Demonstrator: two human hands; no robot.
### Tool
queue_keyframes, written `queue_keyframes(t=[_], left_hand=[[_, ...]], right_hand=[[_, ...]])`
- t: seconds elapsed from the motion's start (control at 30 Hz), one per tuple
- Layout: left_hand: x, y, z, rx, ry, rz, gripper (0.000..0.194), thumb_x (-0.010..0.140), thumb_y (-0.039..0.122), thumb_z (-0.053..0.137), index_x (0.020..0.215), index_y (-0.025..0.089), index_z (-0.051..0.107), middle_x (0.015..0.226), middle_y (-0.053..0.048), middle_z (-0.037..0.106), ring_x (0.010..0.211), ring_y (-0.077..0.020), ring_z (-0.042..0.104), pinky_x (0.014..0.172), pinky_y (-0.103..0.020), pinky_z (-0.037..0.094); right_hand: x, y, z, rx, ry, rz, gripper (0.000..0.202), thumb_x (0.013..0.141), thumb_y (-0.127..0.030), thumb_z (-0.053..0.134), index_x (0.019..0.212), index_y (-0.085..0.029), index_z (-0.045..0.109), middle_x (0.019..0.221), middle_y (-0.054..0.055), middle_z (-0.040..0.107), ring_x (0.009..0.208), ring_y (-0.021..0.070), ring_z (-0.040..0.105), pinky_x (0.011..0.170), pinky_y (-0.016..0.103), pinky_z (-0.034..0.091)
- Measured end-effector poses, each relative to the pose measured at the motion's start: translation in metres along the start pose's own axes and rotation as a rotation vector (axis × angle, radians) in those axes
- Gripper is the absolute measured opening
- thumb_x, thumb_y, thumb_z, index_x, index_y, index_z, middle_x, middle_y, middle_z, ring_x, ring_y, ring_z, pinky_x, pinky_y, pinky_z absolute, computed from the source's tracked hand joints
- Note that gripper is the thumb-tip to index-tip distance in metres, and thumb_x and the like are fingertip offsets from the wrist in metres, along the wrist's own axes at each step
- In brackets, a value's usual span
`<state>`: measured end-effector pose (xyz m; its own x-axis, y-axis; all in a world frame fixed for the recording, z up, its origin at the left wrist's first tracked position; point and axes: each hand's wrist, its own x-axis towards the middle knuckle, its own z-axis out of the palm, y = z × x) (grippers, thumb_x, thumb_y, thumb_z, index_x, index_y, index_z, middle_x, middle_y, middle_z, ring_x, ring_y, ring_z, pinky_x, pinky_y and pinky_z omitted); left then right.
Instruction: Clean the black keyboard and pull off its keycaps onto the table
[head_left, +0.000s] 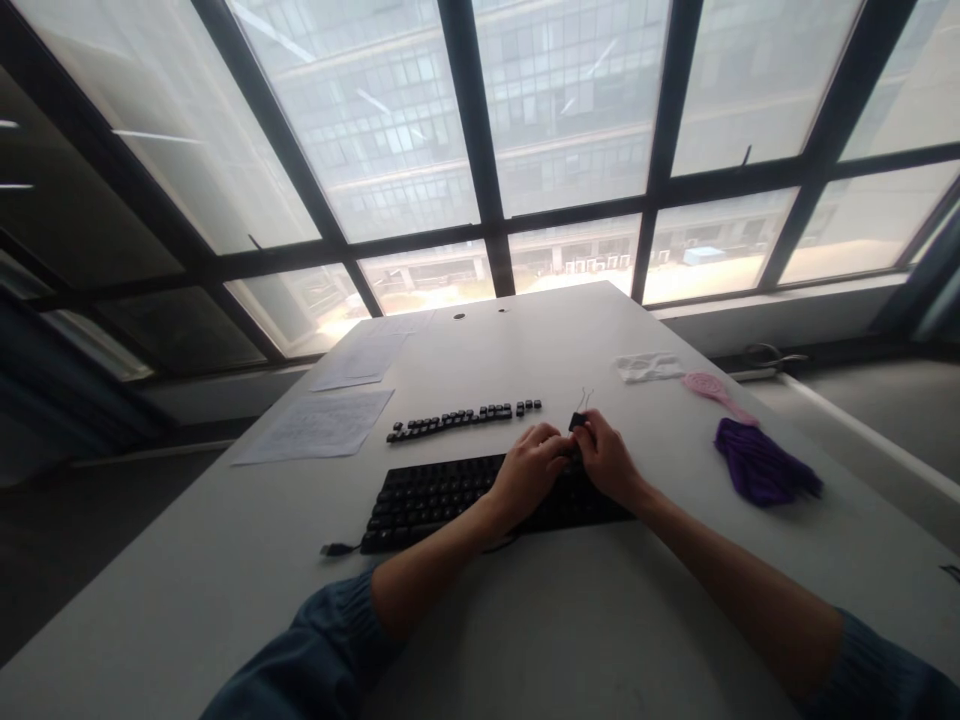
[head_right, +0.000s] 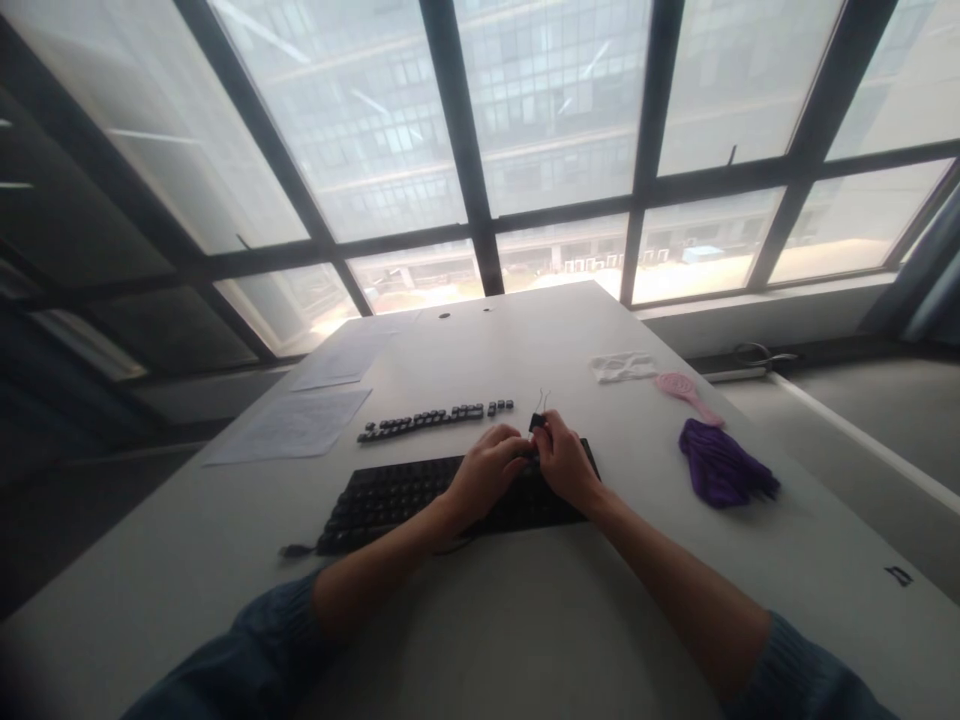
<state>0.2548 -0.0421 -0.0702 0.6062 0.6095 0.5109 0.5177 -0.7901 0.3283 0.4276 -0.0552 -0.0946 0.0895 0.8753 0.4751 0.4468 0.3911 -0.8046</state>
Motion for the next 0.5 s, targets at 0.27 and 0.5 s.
queue_keyframes(t=[0.27, 0.5], left_hand=[[0.054, -0.062, -0.027, 0.202, -0.046, -0.236, 0.012, 0.08, 0.021, 0.073, 0.092, 0.022, 0.074, 0.093, -0.005, 0.072, 0.093, -0.0232, 0.062, 0.088, -0.037, 0.047], [0.067, -0.09, -0.007, 0.371, -0.179, -0.224, 0.011, 0.08, 0.025, 0.076, 0.091, 0.024, 0.077, 0.09, -0.007, 0.071, 0.099, -0.0274, 0.057, 0.089, -0.04, 0.043]], right_hand=[[0.002, 0.001, 0.0, 0.063, 0.03, 0.028, 0.008, 0.095, -0.028, 0.044, 0.09, -0.023, 0.048, 0.07, -0.001, 0.065, 0.064, 0.0168, 0.063, 0.067, 0.028, 0.044], [0.002, -0.001, 0.0, 0.085, 0.014, 0.033, 0.008, 0.094, -0.028, 0.044, 0.09, -0.023, 0.048, 0.071, 0.0, 0.066, 0.066, 0.0176, 0.064, 0.067, 0.028, 0.045]])
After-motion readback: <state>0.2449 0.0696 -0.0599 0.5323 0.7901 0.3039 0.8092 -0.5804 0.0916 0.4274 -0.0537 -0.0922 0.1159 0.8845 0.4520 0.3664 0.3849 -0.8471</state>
